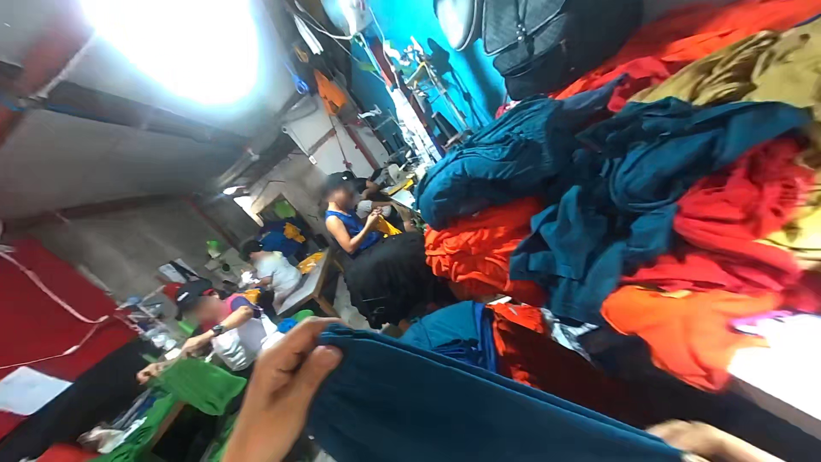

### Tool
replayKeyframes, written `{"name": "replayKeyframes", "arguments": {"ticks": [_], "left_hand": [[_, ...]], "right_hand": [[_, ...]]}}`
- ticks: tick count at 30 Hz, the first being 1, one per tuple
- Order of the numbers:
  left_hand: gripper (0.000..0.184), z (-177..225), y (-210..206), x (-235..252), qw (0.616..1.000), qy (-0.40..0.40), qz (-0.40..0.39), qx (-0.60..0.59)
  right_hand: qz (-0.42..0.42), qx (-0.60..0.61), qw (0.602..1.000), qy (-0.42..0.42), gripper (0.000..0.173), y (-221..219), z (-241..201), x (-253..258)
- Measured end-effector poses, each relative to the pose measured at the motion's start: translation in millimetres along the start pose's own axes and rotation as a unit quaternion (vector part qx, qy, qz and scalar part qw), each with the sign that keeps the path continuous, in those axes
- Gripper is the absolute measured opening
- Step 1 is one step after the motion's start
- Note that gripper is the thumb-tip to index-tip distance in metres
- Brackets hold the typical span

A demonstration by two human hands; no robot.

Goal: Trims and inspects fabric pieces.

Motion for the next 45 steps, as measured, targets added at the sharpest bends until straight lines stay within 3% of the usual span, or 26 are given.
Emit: {"name": "replayKeyframes", "arguments": {"ticks": [4, 11, 19, 24, 26, 28, 30, 32, 35, 38, 41, 45], "left_hand": [[0.025, -11.1, 24.7, -17.2, 0.999, 0.039, 0.013, 0.022], [0.023, -20.5, 54.4, -43.0, 0.986, 0.129, 0.1, -0.043], [0.018, -22.6, 73.0, -54.7, 0.983, 0.101, 0.134, -0.08], [0.013, -27.6, 74.1, -64.0, 0.985, 0.103, 0.122, -0.064], [0.021, -31.3, 72.0, -67.2, 0.986, 0.124, 0.102, -0.053], [0.03, -37.6, 77.1, -74.1, 0.984, 0.14, 0.097, -0.049], [0.029, -39.9, 80.6, -84.7, 0.981, 0.151, 0.105, -0.057], [0.015, -41.4, 82.3, -98.3, 0.983, 0.15, 0.09, -0.063], [0.021, -36.7, 81.0, -112.7, 0.989, 0.129, 0.047, -0.047], [0.025, -42.5, 70.6, -133.4, 0.989, 0.137, -0.034, -0.044], [0.024, -88.2, 32.7, -158.8, 0.966, 0.214, -0.12, -0.085], [0.023, -167.7, -43.2, -189.4, 0.909, 0.379, -0.136, -0.103]], "right_hand": [[0.026, -0.052, 0.998, 0.014, 0.011, -16.9, -2.9, 10.7], [0.001, -0.028, 1.0, 0.007, 0.01, -38.6, -2.8, 18.4], [-0.039, -0.037, 0.997, 0.048, 0.01, -56.5, -14.4, 28.7], [-0.02, -0.024, 0.999, 0.035, 0.006, -56.4, -17.5, 32.8], [-0.008, -0.026, 1.0, 0.014, 0.003, -56.2, -16.7, 33.8], [-0.028, -0.047, 0.998, -0.019, 0.012, -56.8, -16.0, 35.1], [-0.096, -0.085, 0.99, -0.059, 0.022, -59.7, -16.0, 34.2], [-0.175, -0.111, 0.973, -0.098, 0.023, -66.4, -18.3, 28.5], [-0.27, -0.131, 0.938, -0.173, 0.025, -69.3, -17.1, 14.1], [-0.326, -0.147, 0.91, -0.211, 0.017, -64.8, -7.5, -5.4], [-0.346, -0.195, 0.877, -0.27, 0.011, -52.9, 23.3, -19.2], [-0.295, -0.312, 0.823, -0.372, 0.015, -12.3, 83.7, -24.0]]}}
Point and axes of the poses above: each hand's wrist, its own x-axis towards the middle knuckle, its own y-axis out of the back of the hand, z = x × y, the point moved 7 cm from there along x, towards the middle knuckle, and after that the axes turned 5 degrees about y, right-handed, at the moved point
